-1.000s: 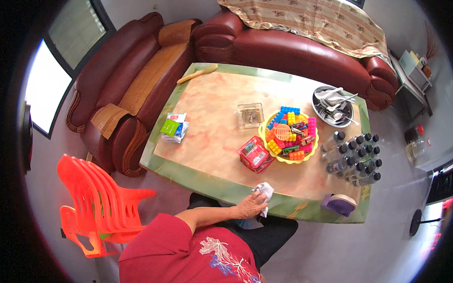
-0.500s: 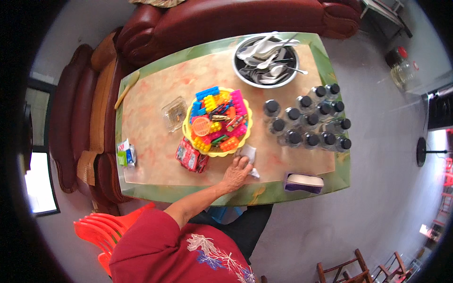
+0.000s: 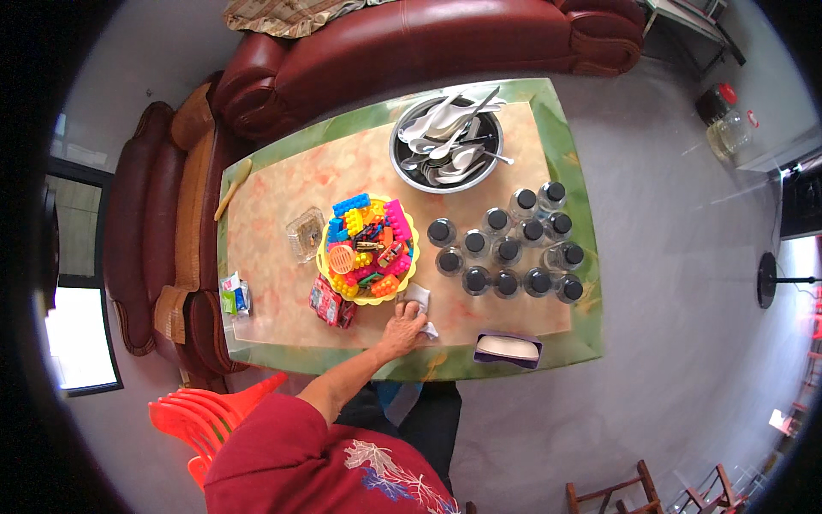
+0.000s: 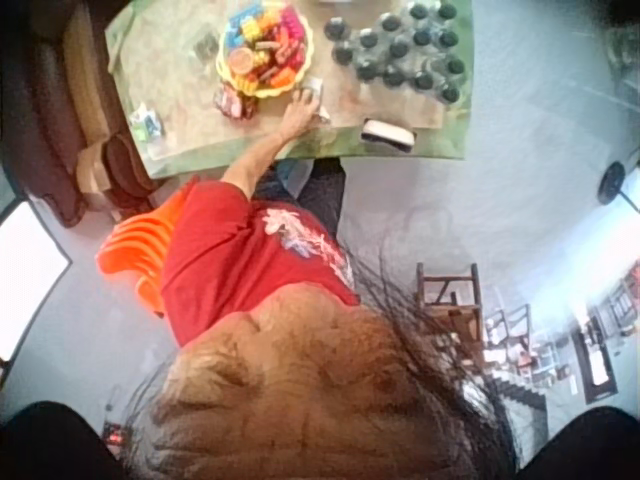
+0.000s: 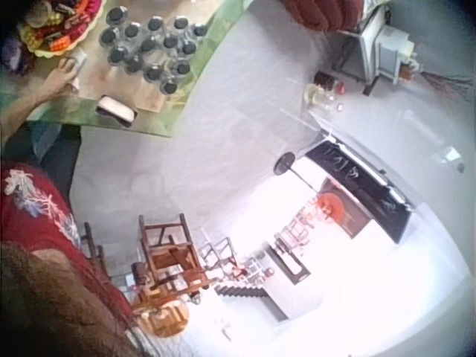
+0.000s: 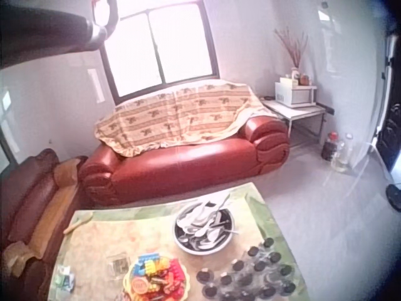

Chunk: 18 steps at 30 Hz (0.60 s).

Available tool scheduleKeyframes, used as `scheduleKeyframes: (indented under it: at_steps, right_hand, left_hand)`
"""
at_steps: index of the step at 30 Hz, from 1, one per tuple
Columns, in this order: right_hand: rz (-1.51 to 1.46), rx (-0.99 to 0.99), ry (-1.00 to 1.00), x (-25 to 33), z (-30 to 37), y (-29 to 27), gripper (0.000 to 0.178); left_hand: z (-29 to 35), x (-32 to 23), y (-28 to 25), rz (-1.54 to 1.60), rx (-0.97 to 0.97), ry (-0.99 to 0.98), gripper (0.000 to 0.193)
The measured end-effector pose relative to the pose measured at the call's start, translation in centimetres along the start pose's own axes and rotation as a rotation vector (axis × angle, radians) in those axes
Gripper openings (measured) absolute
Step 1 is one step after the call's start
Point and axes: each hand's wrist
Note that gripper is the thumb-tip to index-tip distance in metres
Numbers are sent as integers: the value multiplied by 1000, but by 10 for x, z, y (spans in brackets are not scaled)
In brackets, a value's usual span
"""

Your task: The person wipes small red packets with a white cloth and places them on a table. They then wipe the table surface, moving a wooden spoon and a bowl of spoons to clean underneath. Finally, they wipe the table around several bottles and a bowl of colorful toys.

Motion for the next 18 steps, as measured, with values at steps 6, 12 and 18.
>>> scheduleKeyframes:
  at_steps: [6, 12, 18]
  right_hand:
    - [-27, 6, 0, 1, 17, -10, 28]
    - [-6, 1, 40, -13, 56, -18, 29]
    - [67, 52, 66, -20, 100, -42, 29]
  left_hand:
    - [14, 8, 2, -52, -41, 79, 31]
    - [-26, -19, 23, -83, -184, 122, 47]
    - [-19, -30, 23, -180, -126, 102, 60]
Point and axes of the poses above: each hand's wrist, its own z-axis away from the middle knuckle, its own y-axis out of the palm, x = y × z, and after that the axes turned 10 degrees about -y, right-handed
